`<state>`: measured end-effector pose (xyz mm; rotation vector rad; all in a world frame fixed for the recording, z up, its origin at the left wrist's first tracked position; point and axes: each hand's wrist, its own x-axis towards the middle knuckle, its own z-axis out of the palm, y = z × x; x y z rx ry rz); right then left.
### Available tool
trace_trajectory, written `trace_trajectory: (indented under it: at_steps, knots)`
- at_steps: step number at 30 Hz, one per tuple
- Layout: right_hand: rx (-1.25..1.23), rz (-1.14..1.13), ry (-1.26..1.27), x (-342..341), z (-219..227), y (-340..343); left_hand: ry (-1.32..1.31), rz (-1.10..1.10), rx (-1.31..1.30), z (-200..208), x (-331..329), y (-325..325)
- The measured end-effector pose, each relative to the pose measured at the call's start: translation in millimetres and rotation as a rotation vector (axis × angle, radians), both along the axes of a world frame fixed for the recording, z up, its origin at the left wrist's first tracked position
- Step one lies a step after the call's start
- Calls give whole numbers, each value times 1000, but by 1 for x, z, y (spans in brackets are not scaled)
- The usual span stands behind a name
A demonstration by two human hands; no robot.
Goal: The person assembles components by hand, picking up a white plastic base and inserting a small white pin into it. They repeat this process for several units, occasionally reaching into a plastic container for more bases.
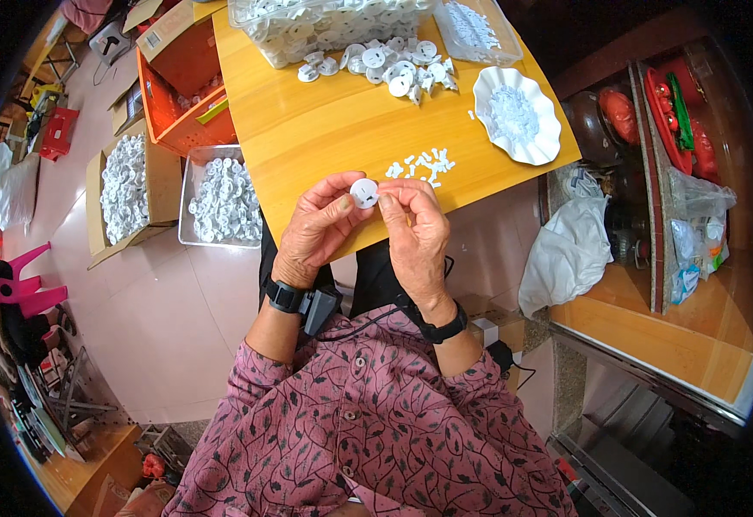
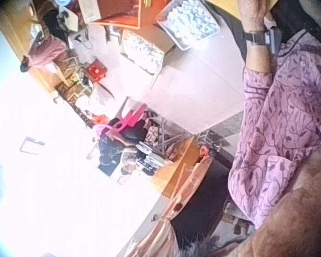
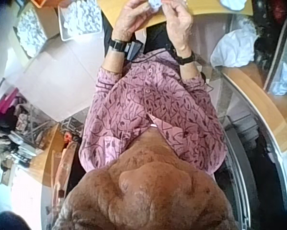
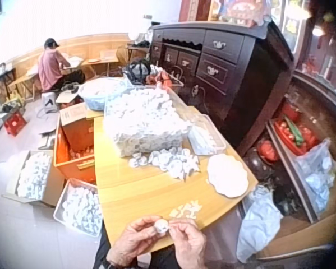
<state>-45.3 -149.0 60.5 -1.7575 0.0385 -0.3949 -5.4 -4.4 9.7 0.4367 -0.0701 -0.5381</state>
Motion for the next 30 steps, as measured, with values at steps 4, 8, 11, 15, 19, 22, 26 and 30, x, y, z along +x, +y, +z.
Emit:
trace_trajectory:
  at_steps: [4,8,11,15,19,22,26,30]
  knots:
    - [-52,-29,-16,1,-1,1,-7,-8,-4,0,0,0]
    - [-206,-54,-90,2,4,4,3,-15,12,-1,0,0]
    - [-256,-51,-104,3,6,5,-6,-16,19,-2,0,0]
    - [-277,-46,-115,3,4,5,-10,-21,6,-3,0,0]
    - [-296,-46,-121,4,4,5,-22,-28,-13,-3,1,0]
    - [-320,-51,-131,4,4,5,-22,-27,-3,-4,0,0]
    - [-355,-54,-140,3,4,5,-13,-20,5,-3,0,0]
    - [-407,-60,-167,4,5,6,-17,-10,7,-3,0,0]
